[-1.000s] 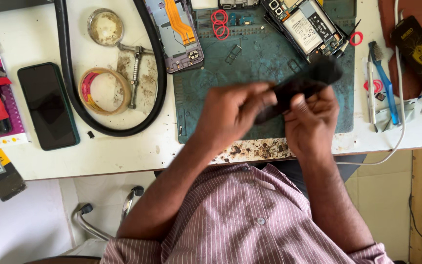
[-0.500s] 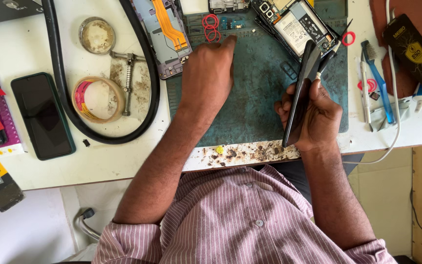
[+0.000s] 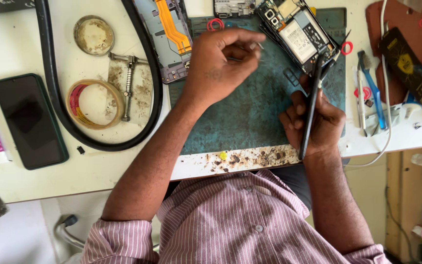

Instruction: The person assembles a mobile phone by placing internal components, snapping the back cover into place, and pressing the edges by hand. They then insert a SIM tray and plug in a charging cable to verify the device status.

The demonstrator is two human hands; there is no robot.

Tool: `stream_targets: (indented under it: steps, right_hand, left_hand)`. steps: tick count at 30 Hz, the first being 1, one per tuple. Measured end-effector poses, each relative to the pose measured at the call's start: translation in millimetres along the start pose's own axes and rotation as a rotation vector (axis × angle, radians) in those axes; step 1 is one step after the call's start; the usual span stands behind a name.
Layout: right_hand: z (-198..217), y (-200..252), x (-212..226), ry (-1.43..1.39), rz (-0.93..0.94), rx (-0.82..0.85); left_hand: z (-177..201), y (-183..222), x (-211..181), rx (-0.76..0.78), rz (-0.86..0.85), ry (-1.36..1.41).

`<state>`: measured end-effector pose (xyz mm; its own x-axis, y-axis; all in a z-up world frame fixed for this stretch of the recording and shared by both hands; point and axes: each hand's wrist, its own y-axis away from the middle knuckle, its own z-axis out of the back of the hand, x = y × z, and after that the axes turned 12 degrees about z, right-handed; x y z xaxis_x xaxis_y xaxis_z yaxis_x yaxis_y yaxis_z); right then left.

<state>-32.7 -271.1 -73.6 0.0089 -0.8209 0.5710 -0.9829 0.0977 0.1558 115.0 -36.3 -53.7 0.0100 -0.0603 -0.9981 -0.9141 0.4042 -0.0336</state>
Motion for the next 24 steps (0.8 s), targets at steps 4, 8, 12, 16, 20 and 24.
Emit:
stream_targets:
  steps: [4,8,12,16,20,24]
  right_hand:
    - [-4.8,2.0,1.0,-0.046,0.017,-0.036]
    - [-5.7,1.9,-2.5,0.081,0.046,0.036]
    - [-1.1,0.0,-3.0,0.146,0.046,0.105]
    - [-5.8,0.3,-3.1,0.204,0.053,0.091]
    - [-12.6,0.8,-4.4,0.205,0.059,0.076]
    - [-14.2,-0.2,-6.3,0.190,0.074,0.070]
  left_hand:
    - [-1.4,10.6,-2.1,0.117,0.138,0.220]
    - [-5.1,19.3,-8.3,0.174,0.013,0.210]
    - [-8.6,26.9,-15.0,0.167,0.024,0.222]
    - [-10.6,29.8,-18.4,0.130,0.002,0.153]
    - [-12.4,31.1,-17.4,0.126,0.011,0.185]
    - [-15.7,33.1,-17.3,0.107,0.040,0.229]
